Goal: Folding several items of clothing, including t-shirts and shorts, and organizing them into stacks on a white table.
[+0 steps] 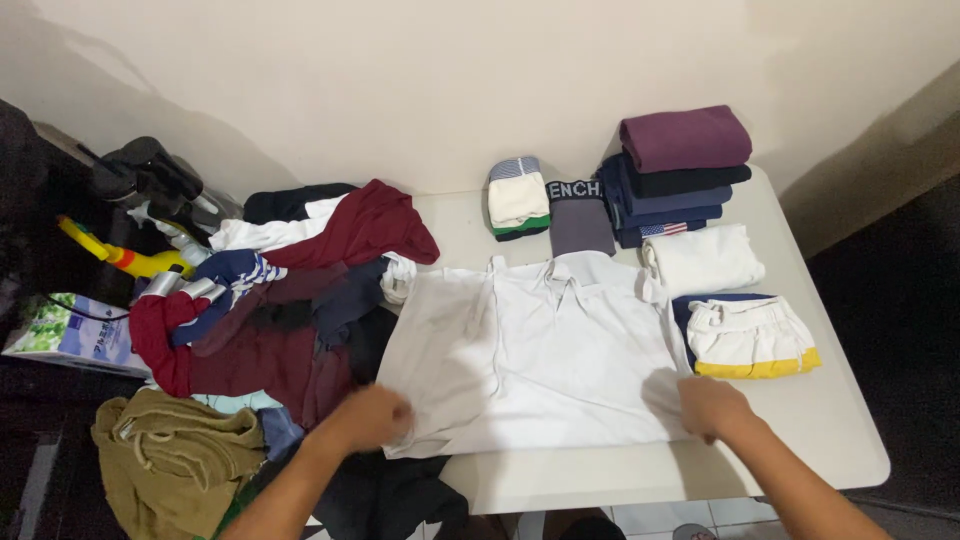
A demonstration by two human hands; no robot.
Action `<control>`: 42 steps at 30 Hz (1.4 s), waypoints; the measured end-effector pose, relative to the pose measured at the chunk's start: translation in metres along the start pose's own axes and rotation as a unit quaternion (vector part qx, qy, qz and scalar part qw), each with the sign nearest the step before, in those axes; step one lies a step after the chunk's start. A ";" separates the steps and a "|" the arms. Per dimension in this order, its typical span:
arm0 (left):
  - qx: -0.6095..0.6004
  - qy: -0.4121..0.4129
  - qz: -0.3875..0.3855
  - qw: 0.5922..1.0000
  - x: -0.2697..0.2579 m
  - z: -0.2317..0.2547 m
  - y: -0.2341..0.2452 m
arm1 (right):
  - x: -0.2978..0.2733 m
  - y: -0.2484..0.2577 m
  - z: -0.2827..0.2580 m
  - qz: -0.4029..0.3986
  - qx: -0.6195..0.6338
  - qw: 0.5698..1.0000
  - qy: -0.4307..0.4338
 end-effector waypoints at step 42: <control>0.104 0.147 0.094 0.979 -0.048 -0.066 -0.106 | -0.032 0.054 -0.136 0.135 -0.036 0.982 0.124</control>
Point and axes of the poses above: each hand's wrist, its own x-axis towards the middle knuckle, its own y-axis out of the back of the hand, z = x × y, the point moved 5 cm from there along x, towards the middle knuckle, and after that the axes turned 2 degrees about -x, right-handed, at the moved point
